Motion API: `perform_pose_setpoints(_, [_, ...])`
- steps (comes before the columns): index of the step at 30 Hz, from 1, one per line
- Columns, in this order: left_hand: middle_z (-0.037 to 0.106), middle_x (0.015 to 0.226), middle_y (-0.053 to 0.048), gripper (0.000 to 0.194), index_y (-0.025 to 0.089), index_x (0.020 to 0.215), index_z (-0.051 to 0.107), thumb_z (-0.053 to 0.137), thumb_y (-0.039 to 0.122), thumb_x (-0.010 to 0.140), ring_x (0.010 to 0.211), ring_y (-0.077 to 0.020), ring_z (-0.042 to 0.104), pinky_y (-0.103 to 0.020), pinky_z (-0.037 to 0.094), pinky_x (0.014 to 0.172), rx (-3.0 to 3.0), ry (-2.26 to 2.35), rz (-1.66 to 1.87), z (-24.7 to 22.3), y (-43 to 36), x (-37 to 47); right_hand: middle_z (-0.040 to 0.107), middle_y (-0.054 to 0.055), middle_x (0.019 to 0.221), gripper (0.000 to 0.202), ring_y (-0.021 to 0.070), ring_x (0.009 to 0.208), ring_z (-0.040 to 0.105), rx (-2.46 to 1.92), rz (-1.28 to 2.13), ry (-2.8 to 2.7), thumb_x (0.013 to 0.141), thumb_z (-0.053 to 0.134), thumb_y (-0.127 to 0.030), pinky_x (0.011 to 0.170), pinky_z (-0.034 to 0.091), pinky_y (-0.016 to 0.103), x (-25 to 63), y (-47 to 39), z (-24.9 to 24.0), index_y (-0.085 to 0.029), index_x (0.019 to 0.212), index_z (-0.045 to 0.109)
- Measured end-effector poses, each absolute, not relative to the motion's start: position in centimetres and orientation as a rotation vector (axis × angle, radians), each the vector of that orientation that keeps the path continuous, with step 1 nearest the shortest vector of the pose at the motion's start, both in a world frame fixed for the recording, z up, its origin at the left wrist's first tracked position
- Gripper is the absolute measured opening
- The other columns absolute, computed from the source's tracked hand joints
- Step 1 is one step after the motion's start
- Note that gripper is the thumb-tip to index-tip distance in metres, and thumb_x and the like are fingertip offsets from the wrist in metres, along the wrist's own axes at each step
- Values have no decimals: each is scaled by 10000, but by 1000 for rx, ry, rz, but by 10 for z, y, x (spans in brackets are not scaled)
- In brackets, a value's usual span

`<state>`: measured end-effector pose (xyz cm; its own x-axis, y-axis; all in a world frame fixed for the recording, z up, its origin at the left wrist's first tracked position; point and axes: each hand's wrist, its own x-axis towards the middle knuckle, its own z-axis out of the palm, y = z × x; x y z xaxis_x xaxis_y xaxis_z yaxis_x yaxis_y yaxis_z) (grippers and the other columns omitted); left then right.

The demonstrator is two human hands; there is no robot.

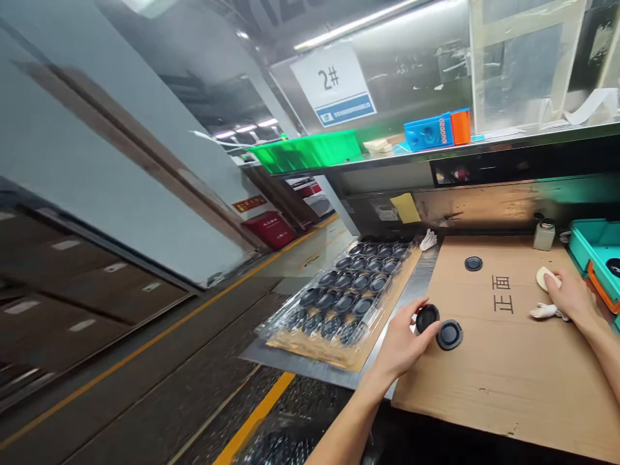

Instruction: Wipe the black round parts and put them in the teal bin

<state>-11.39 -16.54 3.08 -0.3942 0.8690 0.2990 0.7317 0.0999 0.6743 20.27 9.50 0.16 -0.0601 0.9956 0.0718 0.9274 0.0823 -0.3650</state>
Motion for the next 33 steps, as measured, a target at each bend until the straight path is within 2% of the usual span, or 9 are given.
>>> perform_pose_setpoints(6, [644,1319,-98,557,203,1339,572,697,299,805,1238,-274,556,-413,411,1090,1973,2052,1030,24,-21,-100,700,134,1123,492,334,1052,646,-1922,303,-2075,972,363,-551,819,472,399,199,91,0,-283,1298,617])
perform_pose_setpoints(10, [609,1369,-154,638,156,1367,546,722,266,764,1290,-314,529,-439,381,1112,1880,2120,863,13,48,-103,712,123,1096,457,304,1029,657,-1925,305,-2095,988,367,-507,807,462,367,194,86,4,-263,1285,614])
perform_pose_setpoints(14, [636,1323,-199,600,131,1297,588,730,297,738,1246,-334,576,-439,396,1090,1874,2089,806,9,71,-106,720,128,1052,409,294,1014,667,-1915,276,-2106,1002,365,-456,798,453,355,189,80,8,-239,1242,615])
perform_pose_setpoints(18, [570,1388,-265,627,70,1309,566,666,347,756,1280,-380,549,-478,364,1109,1933,2050,714,9,74,-110,724,134,1039,342,277,993,681,-1908,359,-2102,1006,380,-391,793,456,346,185,72,12,-215,1176,619])
perform_pose_setpoints(23, [625,1343,-206,616,86,1313,577,574,372,768,1241,-354,589,-439,425,1069,2080,2107,304,1,98,-129,725,146,1035,353,284,963,696,-1831,440,-2059,1004,385,-413,781,481,357,183,74,9,-173,1161,590])
perform_pose_setpoints(26, [615,1346,-210,639,106,1295,596,587,424,741,1223,-399,588,-493,447,1038,2096,2191,184,10,108,-122,725,153,1037,359,293,958,698,-1798,466,-2050,998,385,-410,780,496,371,183,74,7,-160,1168,579])
perform_pose_setpoints(29, [542,1417,-217,668,121,1296,597,550,535,774,1286,-445,508,-556,415,1050,2223,2288,310,40,106,-70,724,165,1042,356,298,967,699,-1771,521,-2048,994,380,-393,791,505,384,183,72,7,-149,1163,576])
perform_pose_setpoints(31, [581,1371,-189,603,135,1276,610,497,532,836,1285,-389,511,-494,379,1102,2401,2073,563,63,101,-9,718,186,1069,362,311,992,694,-1743,557,-2054,992,368,-362,811,509,409,185,72,11,-128,1180,571])
perform_pose_setpoints(33, [657,1278,-138,496,207,1221,647,523,515,853,1229,-343,551,-459,372,1107,2474,1720,742,78,93,64,714,201,1088,373,315,1012,690,-1676,597,-2102,986,369,-326,837,507,425,187,75,17,-105,1216,562])
